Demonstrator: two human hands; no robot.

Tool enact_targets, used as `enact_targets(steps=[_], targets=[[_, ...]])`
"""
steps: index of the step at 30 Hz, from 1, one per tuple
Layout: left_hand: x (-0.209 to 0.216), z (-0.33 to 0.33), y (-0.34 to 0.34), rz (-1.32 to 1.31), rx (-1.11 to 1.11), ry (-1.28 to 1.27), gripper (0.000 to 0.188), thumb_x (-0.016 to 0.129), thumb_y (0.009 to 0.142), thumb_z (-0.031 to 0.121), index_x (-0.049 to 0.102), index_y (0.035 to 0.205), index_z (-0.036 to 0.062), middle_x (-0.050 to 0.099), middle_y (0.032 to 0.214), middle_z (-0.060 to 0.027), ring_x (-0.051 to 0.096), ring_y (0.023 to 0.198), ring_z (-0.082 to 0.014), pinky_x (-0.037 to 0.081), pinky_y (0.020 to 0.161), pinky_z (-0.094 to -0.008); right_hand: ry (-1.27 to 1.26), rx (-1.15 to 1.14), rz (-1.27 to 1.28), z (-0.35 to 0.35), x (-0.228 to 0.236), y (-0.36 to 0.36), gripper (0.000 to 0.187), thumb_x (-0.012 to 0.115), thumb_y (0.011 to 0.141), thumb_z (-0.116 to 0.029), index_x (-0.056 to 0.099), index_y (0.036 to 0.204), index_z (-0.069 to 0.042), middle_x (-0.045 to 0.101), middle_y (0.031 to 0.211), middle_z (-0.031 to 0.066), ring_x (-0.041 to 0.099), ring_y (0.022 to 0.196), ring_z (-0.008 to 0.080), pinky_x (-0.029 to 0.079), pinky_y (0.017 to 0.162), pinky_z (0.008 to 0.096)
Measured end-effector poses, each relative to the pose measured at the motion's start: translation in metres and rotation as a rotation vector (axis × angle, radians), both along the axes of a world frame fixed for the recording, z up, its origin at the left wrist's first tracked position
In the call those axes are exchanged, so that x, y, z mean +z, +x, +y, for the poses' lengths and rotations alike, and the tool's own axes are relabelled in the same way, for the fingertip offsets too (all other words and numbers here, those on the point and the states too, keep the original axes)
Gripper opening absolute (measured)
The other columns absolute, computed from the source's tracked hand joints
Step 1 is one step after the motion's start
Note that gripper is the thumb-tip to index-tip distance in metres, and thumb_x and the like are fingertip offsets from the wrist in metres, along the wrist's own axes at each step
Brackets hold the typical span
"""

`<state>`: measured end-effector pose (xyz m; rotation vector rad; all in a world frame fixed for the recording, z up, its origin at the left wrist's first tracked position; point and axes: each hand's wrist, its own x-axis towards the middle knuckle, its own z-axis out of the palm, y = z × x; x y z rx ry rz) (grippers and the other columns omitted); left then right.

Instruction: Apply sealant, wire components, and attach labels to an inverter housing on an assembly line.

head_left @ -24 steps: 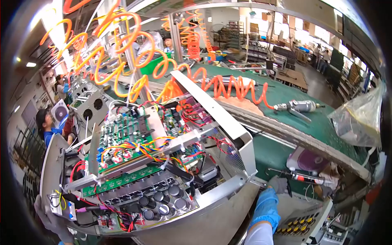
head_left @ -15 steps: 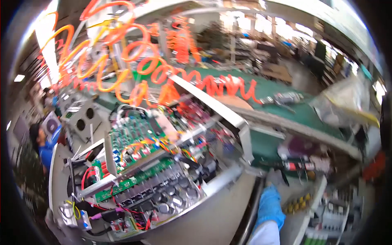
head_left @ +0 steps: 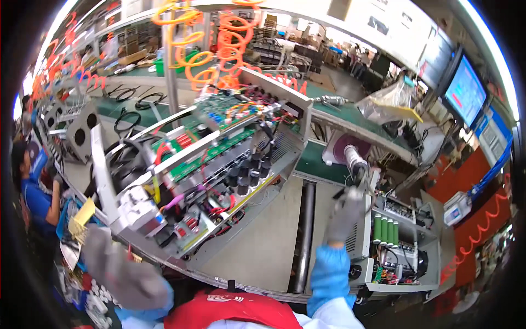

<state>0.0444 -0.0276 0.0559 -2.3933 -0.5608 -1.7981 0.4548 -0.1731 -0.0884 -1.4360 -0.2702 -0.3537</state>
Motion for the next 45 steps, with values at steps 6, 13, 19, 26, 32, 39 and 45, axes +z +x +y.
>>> enact_targets(steps=[6, 13, 19, 26, 32, 39, 45], targets=[[-0.061, -0.02, 0.121, 0.247, -1.137, -1.327, 0.054, 0.063, 0.09, 0.03, 0.048, 0.131, -0.0031, 0.062, 0.117, -0.0193, 0.064, 0.1, -0.0273, 0.051, 0.09, -0.0384, -0.475, -0.265, -0.456, -0.078, 0.043, -0.224, 0.027, 0.055, 0.085, 0.006, 0.061, 0.111, 0.001, 0.052, 0.131, 0.0241, 0.064, 0.087, 0.0274, 0.054, 0.069, 0.0349], [-0.026, -0.042, 0.172, -0.182, -1.785, -2.249, 0.033, 0.06, 0.093, 0.026, 0.05, 0.111, 0.0007, 0.063, 0.094, -0.0158, 0.068, 0.088, -0.0296, 0.058, 0.083, -0.0462, -0.25, 0.103, 0.411, -0.102, 0.055, -0.332, 0.052, 0.072, 0.072, -0.003, 0.056, 0.12, 0.006, 0.063, 0.098, 0.0123, 0.061, 0.084, 0.0178, 0.049, 0.079, 0.0323], [-0.02, -0.024, 0.187, -0.243, -1.783, -2.302, 0.031, 0.063, 0.087, 0.029, 0.051, 0.101, 0.0028, 0.063, 0.082, -0.0141, 0.067, 0.069, -0.025, 0.061, 0.072, -0.0416, -0.545, 0.541, -0.151, -0.112, 0.039, -0.256, 0.091, 0.086, 0.068, -0.024, 0.036, 0.139, 0.003, 0.045, 0.138, 0.0163, 0.047, 0.123, 0.0263, 0.038, 0.102, 0.0408], [-0.018, -0.003, 0.244, -0.255, -1.784, -2.157, 0.032, 0.063, 0.084, 0.025, 0.048, 0.099, 0.0019, 0.059, 0.083, -0.0147, 0.066, 0.071, -0.0256, 0.061, 0.067, -0.0421, -0.227, 0.934, 0.028, -0.073, 0.037, -0.205, 0.08, 0.078, 0.067, -0.012, 0.043, 0.138, -0.001, 0.053, 0.13, 0.0137, 0.048, 0.125, 0.0254, 0.034, 0.108, 0.0404], [-0.015, 0.003, 0.281, -0.262, -1.733, -2.096, 0.032, 0.061, 0.083, 0.025, 0.046, 0.1, 0.0029, 0.058, 0.084, -0.0139, 0.065, 0.07, -0.0246, 0.061, 0.065, -0.0415, -0.263, 0.858, -0.022, -0.063, 0.024, -0.163, 0.068, 0.073, 0.064, -0.007, 0.049, 0.128, -0.004, 0.059, 0.118, 0.012, 0.055, 0.116, 0.0259, 0.041, 0.102, 0.042], [-0.018, 0.016, 0.302, -0.264, -1.697, -2.097, 0.032, 0.062, 0.082, 0.026, 0.047, 0.098, 0.0026, 0.058, 0.082, -0.0134, 0.065, 0.069, -0.0247, 0.061, 0.065, -0.0416, -0.324, 0.866, -0.001, -0.052, 0.028, -0.143, 0.069, 0.069, 0.062, 0.001, 0.048, 0.128, -0.003, 0.059, 0.118, 0.014, 0.056, 0.115, 0.0262, 0.042, 0.102, 0.0407], [-0.019, 0.02, 0.314, -0.286, -1.697, -2.113, 0.032, 0.062, 0.081, 0.026, 0.048, 0.098, 0.0029, 0.058, 0.082, -0.0141, 0.065, 0.068, -0.0256, 0.06, 0.067, -0.0425, -0.298, 0.86, 0.028, -0.048, 0.034, -0.136, 0.07, 0.069, 0.063, 0.002, 0.048, 0.129, -0.003, 0.06, 0.117, 0.0151, 0.057, 0.115, 0.0268, 0.042, 0.101, 0.0422]])
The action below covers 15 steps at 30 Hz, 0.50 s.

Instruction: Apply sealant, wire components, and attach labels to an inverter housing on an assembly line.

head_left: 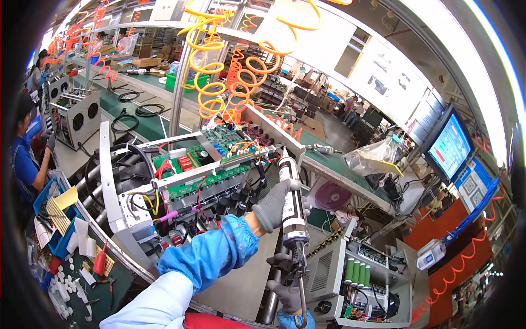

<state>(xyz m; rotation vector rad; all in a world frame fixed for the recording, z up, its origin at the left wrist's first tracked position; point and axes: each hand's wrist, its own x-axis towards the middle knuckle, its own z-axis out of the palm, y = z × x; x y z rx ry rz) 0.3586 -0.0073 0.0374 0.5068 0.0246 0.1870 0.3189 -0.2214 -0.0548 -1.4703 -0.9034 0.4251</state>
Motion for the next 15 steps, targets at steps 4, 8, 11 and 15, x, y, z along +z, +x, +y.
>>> enact_targets(steps=[4, 8, 11, 15], targets=[[0.003, 0.002, 0.0, 0.039, 0.043, 0.034, 0.034, 0.062, 0.081, 0.028, 0.048, 0.099, 0.0028, 0.058, 0.082, -0.0146, 0.065, 0.068, -0.0258, 0.06, 0.067, -0.0426, -0.009, -0.003, -0.009, 0.004, 0.005, 0.002, 0.07, 0.068, 0.063, 0.002, 0.048, 0.129, -0.003, 0.061, 0.115, 0.0149, 0.057, 0.113, 0.0264, 0.043, 0.099, 0.0427], [0.003, 0.005, 0.001, 0.042, 0.044, 0.027, 0.034, 0.062, 0.082, 0.029, 0.048, 0.099, 0.0027, 0.058, 0.081, -0.014, 0.065, 0.068, -0.0258, 0.06, 0.067, -0.0425, -0.03, -0.017, 0.004, 0.007, 0.008, 0.001, 0.067, 0.068, 0.063, 0.002, 0.049, 0.128, -0.003, 0.061, 0.111, 0.0125, 0.058, 0.108, 0.0235, 0.044, 0.095, 0.041], [0.007, -0.003, 0.002, 0.001, 0.025, 0.043, 0.034, 0.062, 0.082, 0.029, 0.048, 0.099, 0.0027, 0.059, 0.08, -0.0139, 0.066, 0.069, -0.0258, 0.06, 0.067, -0.0426, 0.03, -0.014, 0.038, 0.0, 0.008, 0.0, 0.063, 0.067, 0.065, 0.002, 0.05, 0.126, -0.003, 0.061, 0.106, 0.0104, 0.058, 0.104, 0.0212, 0.045, 0.092, 0.0391], [0.005, -0.001, 0.003, -0.034, 0.044, 0.058, 0.035, 0.062, 0.083, 0.03, 0.048, 0.098, 0.0011, 0.06, 0.079, -0.0145, 0.066, 0.068, -0.0261, 0.06, 0.067, -0.0418, 0.074, -0.017, 0.122, 0.001, -0.001, 0.002, 0.056, 0.064, 0.069, 0.004, 0.052, 0.123, -0.004, 0.06, 0.101, 0.0083, 0.059, 0.098, 0.0187, 0.047, 0.086, 0.0362]])
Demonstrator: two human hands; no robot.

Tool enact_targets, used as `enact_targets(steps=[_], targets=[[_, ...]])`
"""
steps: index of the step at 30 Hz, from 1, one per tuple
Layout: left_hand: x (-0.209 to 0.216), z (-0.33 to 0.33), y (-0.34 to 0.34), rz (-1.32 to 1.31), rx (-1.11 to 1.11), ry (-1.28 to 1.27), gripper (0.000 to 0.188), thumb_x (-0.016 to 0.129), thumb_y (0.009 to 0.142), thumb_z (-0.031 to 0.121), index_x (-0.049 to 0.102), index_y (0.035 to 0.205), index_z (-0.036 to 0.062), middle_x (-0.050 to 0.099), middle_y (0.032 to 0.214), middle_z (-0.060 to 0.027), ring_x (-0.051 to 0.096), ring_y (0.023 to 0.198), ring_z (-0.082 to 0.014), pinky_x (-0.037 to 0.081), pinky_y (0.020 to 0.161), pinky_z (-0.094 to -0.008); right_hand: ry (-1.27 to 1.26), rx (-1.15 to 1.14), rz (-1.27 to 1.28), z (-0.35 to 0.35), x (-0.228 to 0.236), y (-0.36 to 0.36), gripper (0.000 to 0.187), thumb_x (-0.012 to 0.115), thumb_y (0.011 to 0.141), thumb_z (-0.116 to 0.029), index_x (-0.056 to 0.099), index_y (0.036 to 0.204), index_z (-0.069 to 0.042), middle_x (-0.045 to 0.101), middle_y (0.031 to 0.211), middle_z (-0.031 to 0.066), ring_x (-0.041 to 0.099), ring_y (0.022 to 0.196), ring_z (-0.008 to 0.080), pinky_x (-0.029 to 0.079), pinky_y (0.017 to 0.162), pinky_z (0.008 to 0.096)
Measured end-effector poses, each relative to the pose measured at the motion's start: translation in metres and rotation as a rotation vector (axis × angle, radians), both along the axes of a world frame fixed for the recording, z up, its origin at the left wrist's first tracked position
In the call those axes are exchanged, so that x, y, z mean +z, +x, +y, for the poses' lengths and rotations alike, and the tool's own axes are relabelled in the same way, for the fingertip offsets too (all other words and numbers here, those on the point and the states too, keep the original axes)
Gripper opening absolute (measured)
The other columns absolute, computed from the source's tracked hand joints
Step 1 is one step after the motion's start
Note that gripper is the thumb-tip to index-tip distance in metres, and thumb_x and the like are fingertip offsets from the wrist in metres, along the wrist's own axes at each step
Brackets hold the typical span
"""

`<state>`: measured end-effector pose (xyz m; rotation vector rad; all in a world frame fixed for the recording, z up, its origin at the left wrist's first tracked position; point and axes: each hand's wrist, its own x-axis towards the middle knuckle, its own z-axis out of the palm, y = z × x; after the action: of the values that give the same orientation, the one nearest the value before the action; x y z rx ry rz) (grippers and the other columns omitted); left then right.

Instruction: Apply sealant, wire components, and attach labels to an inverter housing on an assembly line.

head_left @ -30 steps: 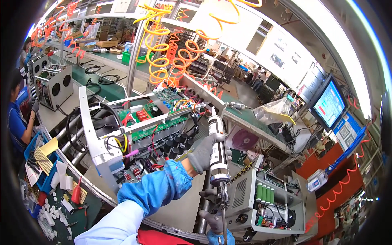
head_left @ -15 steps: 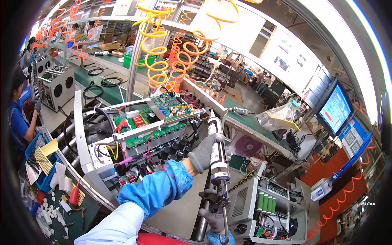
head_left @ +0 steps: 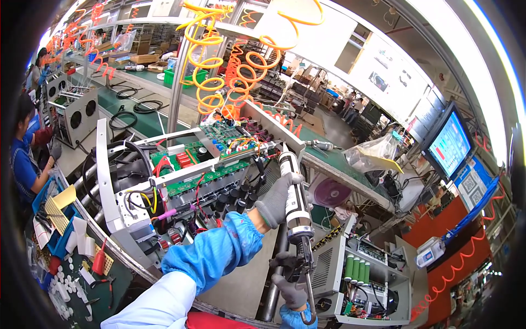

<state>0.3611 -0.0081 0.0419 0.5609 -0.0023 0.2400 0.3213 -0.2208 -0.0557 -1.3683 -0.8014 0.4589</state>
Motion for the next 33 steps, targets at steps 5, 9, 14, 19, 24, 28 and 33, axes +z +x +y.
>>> enact_targets(steps=[5, 9, 14, 19, 24, 28, 33], targets=[[-0.001, -0.001, 0.0, -0.023, 0.006, -0.019, 0.037, 0.061, 0.083, 0.031, 0.048, 0.097, -0.0008, 0.06, 0.077, -0.0144, 0.066, 0.066, -0.0262, 0.061, 0.065, -0.0408, -0.042, -0.044, 0.006, 0.001, 0.0, -0.003, 0.049, 0.061, 0.071, 0.007, 0.053, 0.118, -0.005, 0.06, 0.098, 0.0074, 0.06, 0.095, 0.0175, 0.048, 0.08, 0.0338], [-0.001, 0.0, 0.002, -0.014, 0.004, -0.031, 0.038, 0.061, 0.083, 0.031, 0.048, 0.097, -0.0019, 0.06, 0.077, -0.0145, 0.066, 0.064, -0.0261, 0.061, 0.063, -0.0412, -0.015, -0.055, -0.009, 0.002, 0.001, -0.005, 0.045, 0.059, 0.073, 0.007, 0.053, 0.115, -0.006, 0.059, 0.096, 0.0066, 0.06, 0.093, 0.0167, 0.049, 0.078, 0.0329], [0.004, 0.0, -0.004, -0.007, 0.016, -0.014, 0.039, 0.062, 0.084, 0.032, 0.048, 0.097, -0.0025, 0.059, 0.077, -0.0147, 0.066, 0.064, -0.026, 0.061, 0.063, -0.041, 0.007, -0.064, 0.035, 0.003, 0.001, -0.009, 0.042, 0.059, 0.075, 0.006, 0.053, 0.115, -0.006, 0.059, 0.095, 0.0059, 0.061, 0.091, 0.0163, 0.05, 0.078, 0.0329], [0.004, 0.001, -0.007, -0.011, 0.008, -0.015, 0.039, 0.062, 0.084, 0.032, 0.047, 0.097, -0.0021, 0.059, 0.078, -0.0146, 0.066, 0.064, -0.0257, 0.061, 0.062, -0.0408, -0.013, -0.071, -0.002, 0.003, -0.009, -0.005, 0.042, 0.059, 0.076, 0.006, 0.053, 0.115, -0.006, 0.059, 0.094, 0.0056, 0.061, 0.091, 0.0169, 0.05, 0.079, 0.033], [0.002, 0.0, -0.007, -0.003, 0.013, -0.023, 0.037, 0.061, 0.084, 0.031, 0.047, 0.096, -0.0011, 0.059, 0.077, -0.0142, 0.066, 0.064, -0.0256, 0.061, 0.063, -0.041, -0.031, -0.086, -0.024, 0.003, -0.012, -0.008, 0.041, 0.059, 0.074, 0.006, 0.053, 0.114, -0.004, 0.06, 0.093, 0.0063, 0.063, 0.09, 0.0176, 0.051, 0.078, 0.0332], [0.001, -0.001, -0.007, 0.014, 0.019, -0.019, 0.035, 0.061, 0.085, 0.03, 0.047, 0.096, 0.0003, 0.058, 0.076, -0.0136, 0.066, 0.064, -0.0251, 0.061, 0.062, -0.0408, -0.084, -0.126, -0.077, 0.003, -0.011, -0.013, 0.04, 0.059, 0.074, 0.006, 0.054, 0.112, -0.003, 0.061, 0.092, 0.0067, 0.065, 0.089, 0.0179, 0.052, 0.077, 0.0323], [-0.002, -0.003, -0.007, 0.0, -0.037, -0.039, 0.032, 0.06, 0.085, 0.029, 0.046, 0.095, 0.0019, 0.058, 0.075, -0.0129, 0.065, 0.064, -0.0247, 0.061, 0.062, -0.0402, -0.078, -0.147, -0.064, 0.001, -0.014, -0.019, 0.039, 0.059, 0.073, 0.007, 0.056, 0.111, -0.002, 0.062, 0.09, 0.0073, 0.065, 0.088, 0.0177, 0.053, 0.075, 0.0319]])
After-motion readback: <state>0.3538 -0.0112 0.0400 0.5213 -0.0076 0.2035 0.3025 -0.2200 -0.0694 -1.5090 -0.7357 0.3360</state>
